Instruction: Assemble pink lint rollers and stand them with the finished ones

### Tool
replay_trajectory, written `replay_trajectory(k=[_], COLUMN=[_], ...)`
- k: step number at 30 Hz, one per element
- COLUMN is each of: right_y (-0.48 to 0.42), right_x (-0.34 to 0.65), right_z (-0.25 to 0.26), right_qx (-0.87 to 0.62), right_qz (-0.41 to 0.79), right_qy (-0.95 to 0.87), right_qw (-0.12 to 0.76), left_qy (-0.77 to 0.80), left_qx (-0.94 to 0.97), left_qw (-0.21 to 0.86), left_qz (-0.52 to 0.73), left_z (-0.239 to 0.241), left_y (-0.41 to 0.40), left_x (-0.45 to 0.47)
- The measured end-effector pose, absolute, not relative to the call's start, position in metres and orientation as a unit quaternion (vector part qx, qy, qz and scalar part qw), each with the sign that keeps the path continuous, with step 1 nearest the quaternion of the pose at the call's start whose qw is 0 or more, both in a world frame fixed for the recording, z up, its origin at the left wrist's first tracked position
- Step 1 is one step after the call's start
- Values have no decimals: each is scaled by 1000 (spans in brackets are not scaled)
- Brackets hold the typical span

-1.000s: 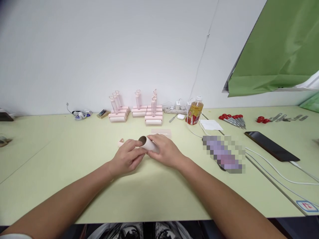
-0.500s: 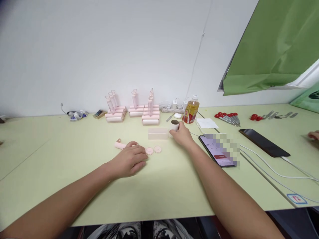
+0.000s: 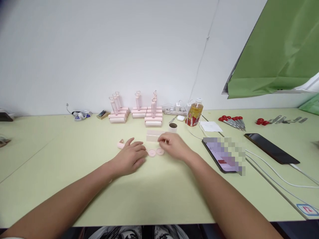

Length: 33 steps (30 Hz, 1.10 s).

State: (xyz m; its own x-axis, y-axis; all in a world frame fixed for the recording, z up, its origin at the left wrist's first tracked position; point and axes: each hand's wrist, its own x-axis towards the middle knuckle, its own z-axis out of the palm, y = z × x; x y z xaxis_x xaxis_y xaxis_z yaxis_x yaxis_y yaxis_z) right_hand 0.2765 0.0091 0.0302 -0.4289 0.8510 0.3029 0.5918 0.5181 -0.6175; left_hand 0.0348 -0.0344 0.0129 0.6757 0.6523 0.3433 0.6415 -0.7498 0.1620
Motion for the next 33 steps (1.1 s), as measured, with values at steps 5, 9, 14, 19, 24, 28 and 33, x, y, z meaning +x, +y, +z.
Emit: replay_trajectory(k=[5,9,14,19,24,28,33], right_y=[-8,-8,-5,-6,-17,-23,-21], right_x=[254,251,250,245,241,243,248], right_z=[15,12,10,9,12,17,21], right_qx=[-377,-372,-367,-403,-349,-318,-253], right_qz=[200,184,217,289,445,416,382], right_qy=[-892,-899,-884,-824,-799,-835,-865], right_qw=[151,139,190,273,204,168,206], left_qy=[420,437,438,488,490,437,311], left_qx=[881,877,891,840,749,601,506], left_qw=[6,4,56,206,345,548,726], left_qz=[220,202,110,118,282,384,346], left_z=[29,33,37,41,30,27,30], left_y=[-22,-14,-16,-21,-27,-30,-33], left_x=[1,-17,-13,-13,5,20,18])
